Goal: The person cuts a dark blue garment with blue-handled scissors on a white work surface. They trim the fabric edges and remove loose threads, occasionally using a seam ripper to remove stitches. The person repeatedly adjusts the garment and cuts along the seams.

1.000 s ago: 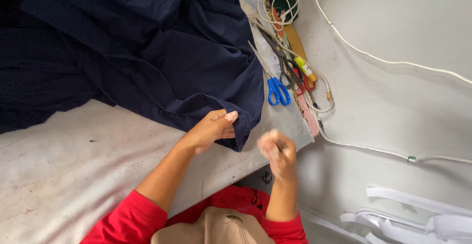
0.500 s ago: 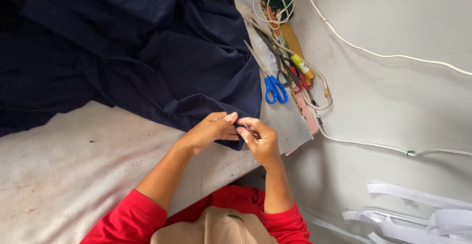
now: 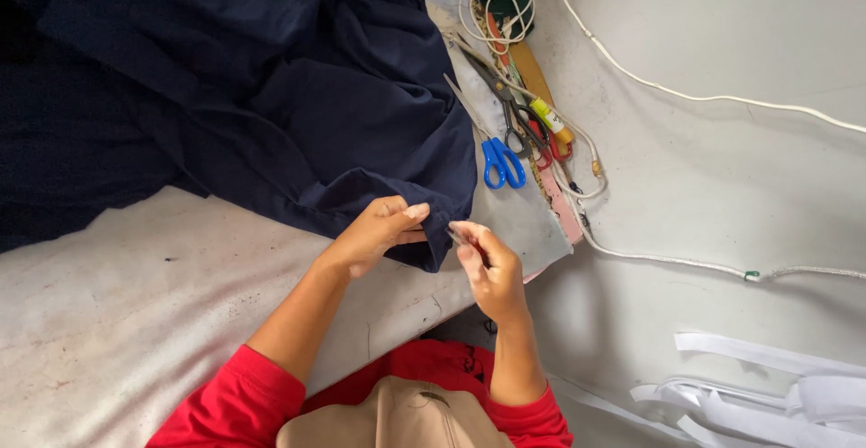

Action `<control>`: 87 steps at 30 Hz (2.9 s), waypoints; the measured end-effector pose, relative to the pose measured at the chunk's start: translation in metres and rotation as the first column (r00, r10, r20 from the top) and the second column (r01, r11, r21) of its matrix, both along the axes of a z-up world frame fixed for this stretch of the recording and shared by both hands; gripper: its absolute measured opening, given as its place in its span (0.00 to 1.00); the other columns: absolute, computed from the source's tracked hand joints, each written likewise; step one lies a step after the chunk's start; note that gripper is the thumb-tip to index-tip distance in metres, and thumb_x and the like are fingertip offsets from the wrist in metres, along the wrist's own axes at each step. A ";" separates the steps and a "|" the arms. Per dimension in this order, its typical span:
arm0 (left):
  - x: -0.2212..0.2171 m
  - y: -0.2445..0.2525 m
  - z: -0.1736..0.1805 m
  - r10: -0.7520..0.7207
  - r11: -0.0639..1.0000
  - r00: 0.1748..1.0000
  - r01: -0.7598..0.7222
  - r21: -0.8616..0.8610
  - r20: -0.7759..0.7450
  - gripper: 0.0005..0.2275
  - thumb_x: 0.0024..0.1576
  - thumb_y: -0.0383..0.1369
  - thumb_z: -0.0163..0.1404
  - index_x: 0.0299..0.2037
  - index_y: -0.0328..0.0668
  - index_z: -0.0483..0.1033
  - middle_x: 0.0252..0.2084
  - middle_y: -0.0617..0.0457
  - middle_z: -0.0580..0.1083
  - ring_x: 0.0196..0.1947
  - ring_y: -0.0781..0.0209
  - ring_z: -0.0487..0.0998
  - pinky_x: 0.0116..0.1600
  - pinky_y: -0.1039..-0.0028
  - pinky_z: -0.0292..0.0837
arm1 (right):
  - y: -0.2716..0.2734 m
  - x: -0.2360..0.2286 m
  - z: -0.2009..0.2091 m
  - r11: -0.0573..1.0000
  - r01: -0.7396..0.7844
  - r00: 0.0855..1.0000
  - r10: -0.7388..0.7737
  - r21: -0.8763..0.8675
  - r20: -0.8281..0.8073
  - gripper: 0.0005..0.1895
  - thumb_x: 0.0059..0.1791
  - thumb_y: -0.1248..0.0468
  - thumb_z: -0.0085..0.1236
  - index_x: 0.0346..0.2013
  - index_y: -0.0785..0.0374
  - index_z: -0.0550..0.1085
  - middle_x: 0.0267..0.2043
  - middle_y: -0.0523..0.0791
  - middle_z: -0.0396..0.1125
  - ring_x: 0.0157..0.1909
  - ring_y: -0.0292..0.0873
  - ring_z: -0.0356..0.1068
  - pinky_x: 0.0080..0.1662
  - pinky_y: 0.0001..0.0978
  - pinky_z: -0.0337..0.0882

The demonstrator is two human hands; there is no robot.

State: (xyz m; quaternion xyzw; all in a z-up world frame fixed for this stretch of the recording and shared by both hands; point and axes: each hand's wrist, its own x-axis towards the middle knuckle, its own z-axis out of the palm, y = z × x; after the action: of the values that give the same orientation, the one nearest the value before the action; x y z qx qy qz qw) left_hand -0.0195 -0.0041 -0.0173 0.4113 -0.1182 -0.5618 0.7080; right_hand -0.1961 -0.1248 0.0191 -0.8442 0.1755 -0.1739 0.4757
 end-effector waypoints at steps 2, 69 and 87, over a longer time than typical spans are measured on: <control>0.000 -0.005 -0.014 0.013 1.000 0.999 -0.013 -0.013 -0.039 0.17 0.60 0.33 0.55 0.21 0.43 0.62 0.39 0.37 0.79 0.49 0.49 0.81 0.59 0.55 0.73 | 0.012 0.012 0.014 0.858 0.208 0.968 -0.251 -0.470 -0.029 0.13 0.55 0.54 0.55 0.45 0.59 0.78 0.29 0.46 0.71 0.32 0.46 0.75 0.36 0.33 0.75; -0.009 -0.001 -0.003 -0.029 0.999 0.992 0.033 0.031 -0.123 0.09 0.60 0.36 0.49 0.32 0.39 0.72 0.39 0.43 0.80 0.47 0.52 0.82 0.59 0.57 0.73 | 0.023 0.026 -0.003 0.773 0.055 0.997 -0.012 -0.632 0.072 0.11 0.45 0.67 0.63 0.41 0.49 0.78 0.26 0.38 0.67 0.27 0.44 0.73 0.31 0.35 0.74; 0.010 0.023 0.051 -0.208 0.978 0.972 0.205 0.047 0.104 0.50 0.54 0.69 0.15 0.63 0.27 0.69 0.60 0.32 0.73 0.66 0.41 0.69 0.65 0.53 0.67 | -0.021 0.072 0.016 0.911 -0.007 0.858 -0.207 -0.413 -0.470 0.07 0.43 0.61 0.63 0.36 0.50 0.77 0.32 0.44 0.76 0.41 0.52 0.77 0.43 0.43 0.75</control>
State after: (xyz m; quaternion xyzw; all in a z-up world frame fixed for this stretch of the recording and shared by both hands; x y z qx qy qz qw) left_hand -0.0097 0.0188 0.0341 0.4394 -0.1885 -0.6112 0.6307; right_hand -0.1244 -0.1458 0.0351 -0.9285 0.2986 -0.0047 0.2206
